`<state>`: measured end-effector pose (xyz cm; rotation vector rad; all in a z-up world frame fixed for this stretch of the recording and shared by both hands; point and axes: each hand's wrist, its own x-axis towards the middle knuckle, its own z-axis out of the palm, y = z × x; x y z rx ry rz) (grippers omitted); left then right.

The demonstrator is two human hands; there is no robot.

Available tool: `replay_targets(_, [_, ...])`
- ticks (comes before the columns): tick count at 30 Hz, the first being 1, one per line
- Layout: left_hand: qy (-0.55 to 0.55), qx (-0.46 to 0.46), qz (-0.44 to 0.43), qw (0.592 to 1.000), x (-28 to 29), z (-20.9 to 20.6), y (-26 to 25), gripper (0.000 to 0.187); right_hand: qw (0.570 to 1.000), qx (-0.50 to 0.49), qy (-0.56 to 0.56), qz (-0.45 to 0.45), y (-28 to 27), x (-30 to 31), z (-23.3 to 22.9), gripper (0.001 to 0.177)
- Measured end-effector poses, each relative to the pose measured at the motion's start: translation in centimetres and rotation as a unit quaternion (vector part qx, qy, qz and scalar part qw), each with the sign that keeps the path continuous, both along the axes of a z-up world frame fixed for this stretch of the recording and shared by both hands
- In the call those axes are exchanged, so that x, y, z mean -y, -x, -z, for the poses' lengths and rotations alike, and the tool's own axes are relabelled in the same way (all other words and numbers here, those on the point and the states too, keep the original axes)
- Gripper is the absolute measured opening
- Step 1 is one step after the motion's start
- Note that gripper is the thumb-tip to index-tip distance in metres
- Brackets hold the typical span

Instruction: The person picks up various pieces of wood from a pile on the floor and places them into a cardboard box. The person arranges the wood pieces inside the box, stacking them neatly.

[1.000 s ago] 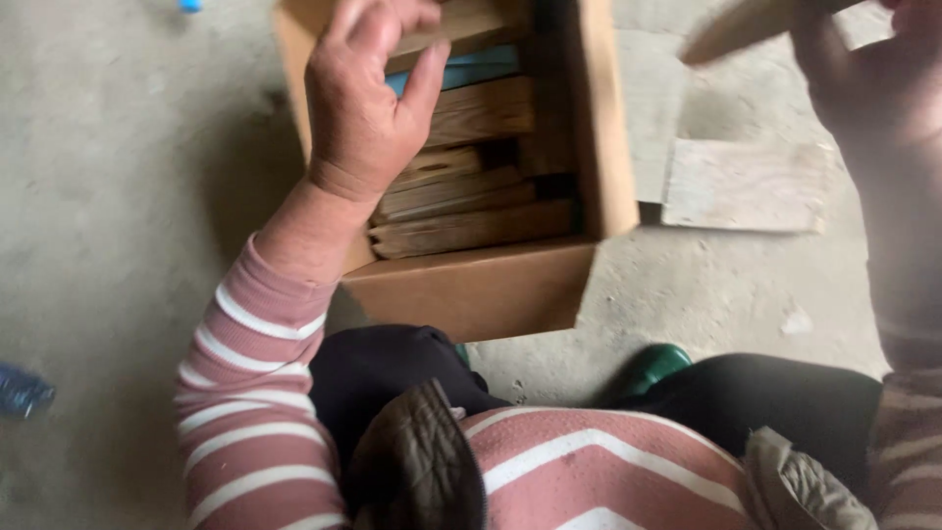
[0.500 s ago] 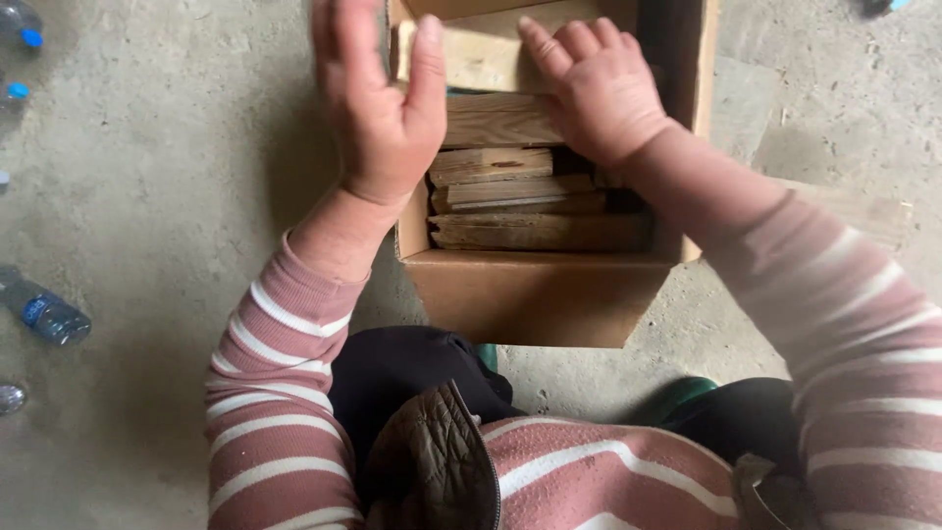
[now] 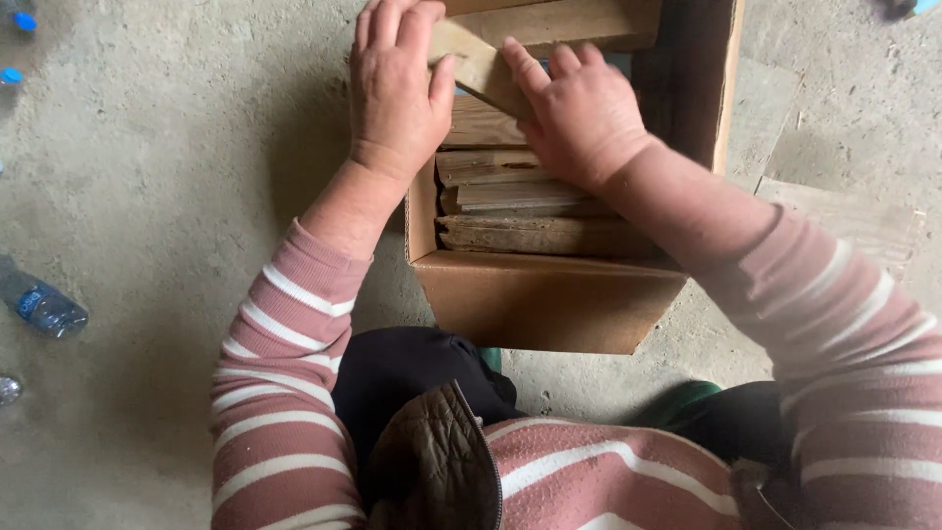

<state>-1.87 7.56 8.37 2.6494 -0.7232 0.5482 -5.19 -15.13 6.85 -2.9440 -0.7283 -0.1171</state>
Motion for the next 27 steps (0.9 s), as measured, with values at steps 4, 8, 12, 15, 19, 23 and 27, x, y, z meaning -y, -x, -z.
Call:
replay_targets(4, [0.015,-0.036,0.016,0.999,0.7,1.1,-0.4,0.042,0.990,-0.123,-0.047,0.053,0.2,-0.2,2.3,0.089])
replay_targets(8, [-0.005,-0.037,0.018,0.999,0.7,2.4,-0.6,0.037,0.979,-0.195,-0.014,0.059,0.7,-1.5,4.0,0.082])
replay_targets(12, [-0.025,-0.068,0.012,0.997,0.9,2.4,-0.5,0.030,0.984,-0.176,-0.016,0.024,1.7,-2.0,6.2,0.081])
replay_targets(15, [-0.038,-0.110,0.005,0.993,0.7,3.3,-0.4,0.023,0.979,-0.202,0.030,0.018,2.4,-2.0,7.8,0.065])
replay_targets(19, [-0.062,-0.134,0.017,0.989,1.2,4.8,-0.2,0.020,0.986,-0.157,0.048,0.015,2.6,-2.2,6.8,0.067])
replay_targets(23, [-0.094,-0.148,0.036,0.984,2.5,4.7,0.4,0.024,0.985,-0.109,0.130,-0.007,2.0,-1.8,4.8,0.076])
replay_targets(27, [-0.147,-0.187,0.042,0.971,3.3,6.9,0.6,0.032,0.994,-0.086,0.057,0.024,2.0,-1.5,7.0,0.060])
